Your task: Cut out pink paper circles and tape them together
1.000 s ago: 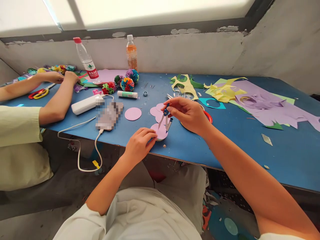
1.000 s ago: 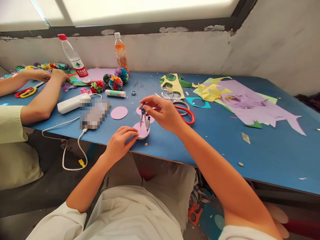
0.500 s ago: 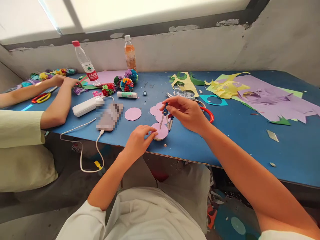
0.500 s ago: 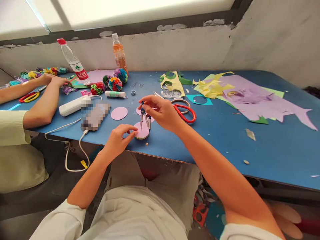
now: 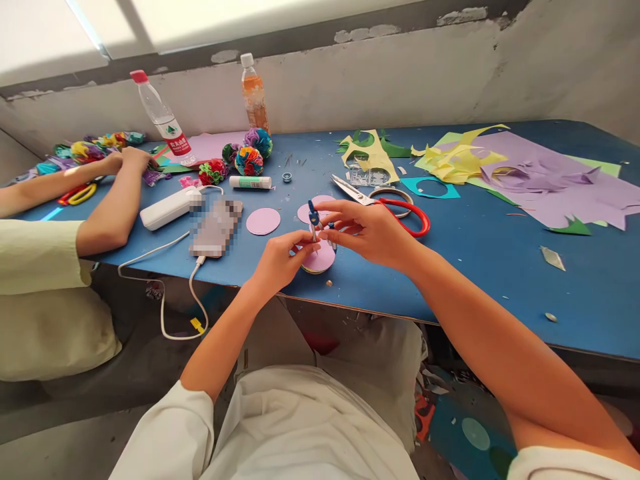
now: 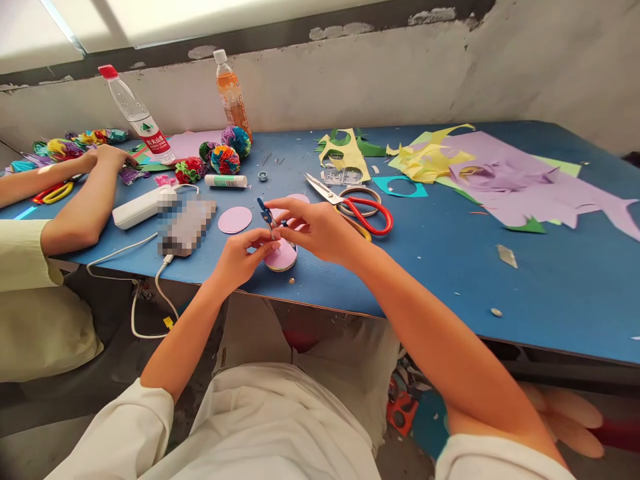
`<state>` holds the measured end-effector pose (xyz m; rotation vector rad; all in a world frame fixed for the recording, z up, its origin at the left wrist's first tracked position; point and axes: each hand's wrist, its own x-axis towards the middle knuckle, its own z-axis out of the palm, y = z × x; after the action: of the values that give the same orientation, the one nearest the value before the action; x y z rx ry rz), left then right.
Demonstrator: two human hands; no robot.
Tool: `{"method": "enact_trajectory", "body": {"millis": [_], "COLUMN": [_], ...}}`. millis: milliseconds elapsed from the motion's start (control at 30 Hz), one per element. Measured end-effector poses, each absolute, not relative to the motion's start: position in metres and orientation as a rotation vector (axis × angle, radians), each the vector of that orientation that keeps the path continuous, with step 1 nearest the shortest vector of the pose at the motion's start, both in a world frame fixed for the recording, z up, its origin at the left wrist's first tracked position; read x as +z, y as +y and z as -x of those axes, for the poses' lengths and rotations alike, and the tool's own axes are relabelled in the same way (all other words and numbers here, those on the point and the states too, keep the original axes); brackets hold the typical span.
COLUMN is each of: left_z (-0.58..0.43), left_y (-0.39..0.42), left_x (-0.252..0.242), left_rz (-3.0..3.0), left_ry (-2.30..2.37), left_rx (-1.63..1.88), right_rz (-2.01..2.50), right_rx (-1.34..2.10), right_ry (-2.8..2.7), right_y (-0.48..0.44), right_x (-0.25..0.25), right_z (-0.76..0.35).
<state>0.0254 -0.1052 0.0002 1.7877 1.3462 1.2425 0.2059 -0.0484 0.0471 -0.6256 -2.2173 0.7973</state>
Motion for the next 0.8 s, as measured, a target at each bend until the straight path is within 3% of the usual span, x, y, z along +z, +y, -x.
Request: {"method": "enact_trajectory", "body": {"millis": [800], "left_z": [-0.0245], "left_y": [-0.1041], "left_x": [-0.0054], "left_rz": [-1.739], "left_ry": [1.328], "left_rx": [1.265], "right_rz": [0.682], "right_rx": [0.641], "right_ry": [-2.121], "right_y": [-0.0491], "right_x": [0.0369], "right_z": [-0.2006]}}
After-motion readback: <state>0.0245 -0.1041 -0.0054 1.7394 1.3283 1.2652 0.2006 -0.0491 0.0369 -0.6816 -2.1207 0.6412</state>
